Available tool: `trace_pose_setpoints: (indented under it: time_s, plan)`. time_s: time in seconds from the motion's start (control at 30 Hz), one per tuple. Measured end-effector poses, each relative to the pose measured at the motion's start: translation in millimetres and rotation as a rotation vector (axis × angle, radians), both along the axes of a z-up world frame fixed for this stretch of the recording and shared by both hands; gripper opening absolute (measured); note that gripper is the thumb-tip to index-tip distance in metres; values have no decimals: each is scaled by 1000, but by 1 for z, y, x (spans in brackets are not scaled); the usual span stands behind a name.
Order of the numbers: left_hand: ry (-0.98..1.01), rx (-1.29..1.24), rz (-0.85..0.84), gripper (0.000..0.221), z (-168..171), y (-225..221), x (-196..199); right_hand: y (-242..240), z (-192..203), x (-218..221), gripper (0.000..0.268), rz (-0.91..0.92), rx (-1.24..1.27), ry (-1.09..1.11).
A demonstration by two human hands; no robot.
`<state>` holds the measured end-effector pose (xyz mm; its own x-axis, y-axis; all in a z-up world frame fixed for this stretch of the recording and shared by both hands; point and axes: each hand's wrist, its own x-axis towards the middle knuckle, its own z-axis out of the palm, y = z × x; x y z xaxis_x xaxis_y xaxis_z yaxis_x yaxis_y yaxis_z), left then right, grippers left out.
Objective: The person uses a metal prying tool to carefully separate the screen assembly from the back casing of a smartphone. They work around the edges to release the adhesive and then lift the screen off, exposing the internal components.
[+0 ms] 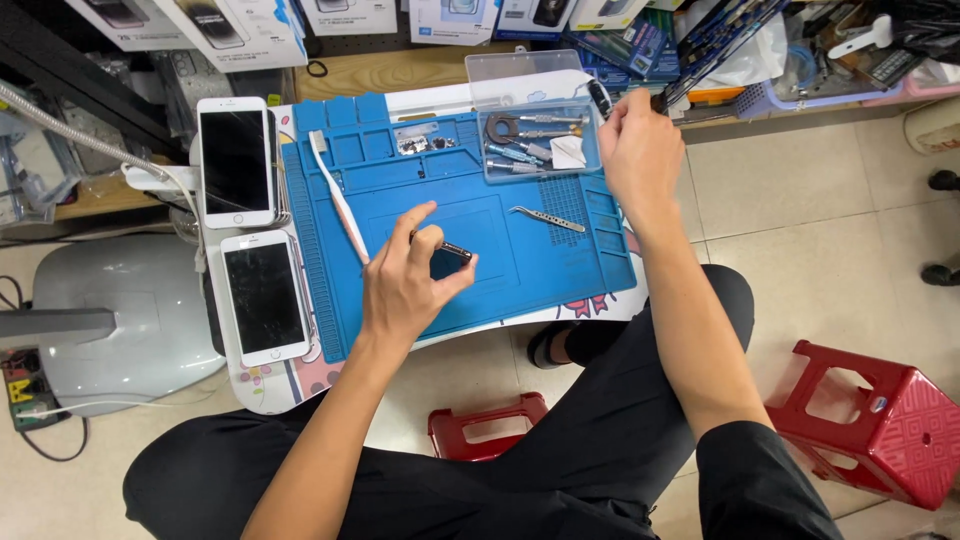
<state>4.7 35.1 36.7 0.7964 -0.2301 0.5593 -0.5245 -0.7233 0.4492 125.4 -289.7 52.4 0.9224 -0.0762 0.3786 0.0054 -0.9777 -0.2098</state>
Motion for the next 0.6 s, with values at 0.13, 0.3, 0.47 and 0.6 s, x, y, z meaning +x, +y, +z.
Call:
trace_pose_setpoints:
  time_s: [0.13, 0.3, 0.47, 0.6]
  plan:
    - [3, -121, 18, 50, -21, -24, -4, 17, 35, -64, 11, 141, 423, -143]
    - [-23, -216, -188, 50, 4, -88, -27, -1, 33, -148, 21, 185, 673, -240]
    - [-130, -223, -365, 47, 41, -149, -51, -47, 43, -251, 22, 264, 714, -405]
    - [-173, -255, -516, 45, 66, -202, -71, -56, 89, -306, 11, 205, 639, -493]
